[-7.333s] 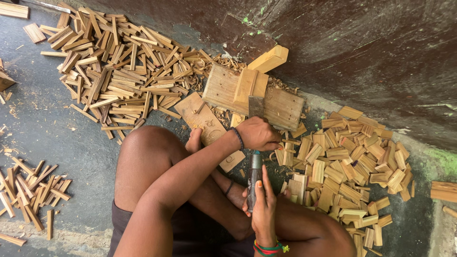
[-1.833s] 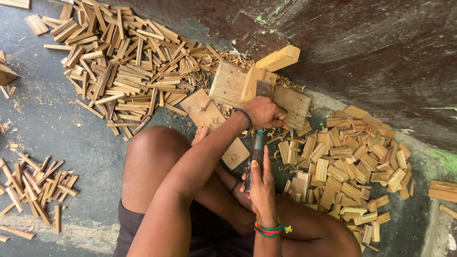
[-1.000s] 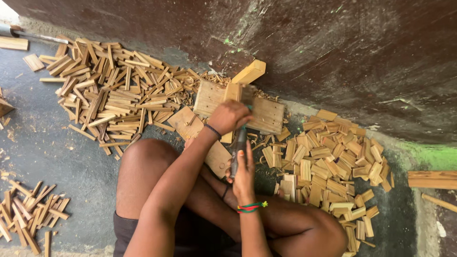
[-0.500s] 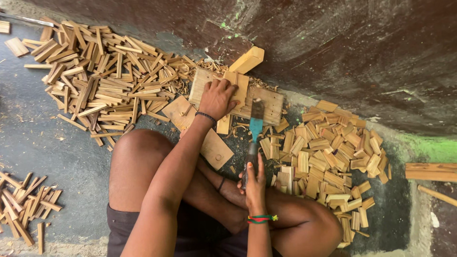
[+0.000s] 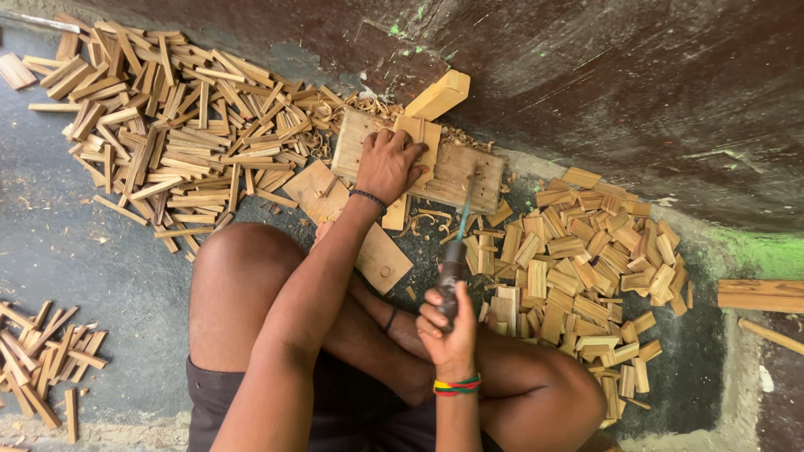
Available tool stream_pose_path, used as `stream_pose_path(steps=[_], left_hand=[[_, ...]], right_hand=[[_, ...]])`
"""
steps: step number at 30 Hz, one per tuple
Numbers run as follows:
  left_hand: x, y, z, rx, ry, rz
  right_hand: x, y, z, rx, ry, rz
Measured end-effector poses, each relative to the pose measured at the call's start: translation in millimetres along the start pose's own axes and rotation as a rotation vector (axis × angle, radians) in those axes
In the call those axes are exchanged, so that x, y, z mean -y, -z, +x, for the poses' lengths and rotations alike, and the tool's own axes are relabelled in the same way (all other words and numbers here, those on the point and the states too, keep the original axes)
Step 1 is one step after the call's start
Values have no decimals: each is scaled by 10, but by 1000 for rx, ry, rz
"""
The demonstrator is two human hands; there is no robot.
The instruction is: The person sits on the floor and uses a chisel and mallet to carve a small wooden block. They repeatedly strike the chisel to remove wood shavings, occasionally pausing to reposition the block or clear debris from the work area.
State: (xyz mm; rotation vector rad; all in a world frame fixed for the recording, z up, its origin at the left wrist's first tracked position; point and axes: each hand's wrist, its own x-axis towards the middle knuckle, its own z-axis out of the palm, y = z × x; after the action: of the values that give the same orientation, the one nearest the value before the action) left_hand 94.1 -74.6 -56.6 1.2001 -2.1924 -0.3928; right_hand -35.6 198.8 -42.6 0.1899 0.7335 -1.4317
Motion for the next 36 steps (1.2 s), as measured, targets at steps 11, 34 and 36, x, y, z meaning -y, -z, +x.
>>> stream_pose_path(steps=[11, 34, 36], left_hand=[[105, 9, 37, -27, 75, -93], [-835, 105, -222, 264, -499, -399], [-814, 122, -236, 287, -454, -411]], right_hand=[[-55, -306, -152, -380, 245, -928], [-129, -720, -542, -346, 249, -1073], [-139, -732, -552, -359, 225, -1056]])
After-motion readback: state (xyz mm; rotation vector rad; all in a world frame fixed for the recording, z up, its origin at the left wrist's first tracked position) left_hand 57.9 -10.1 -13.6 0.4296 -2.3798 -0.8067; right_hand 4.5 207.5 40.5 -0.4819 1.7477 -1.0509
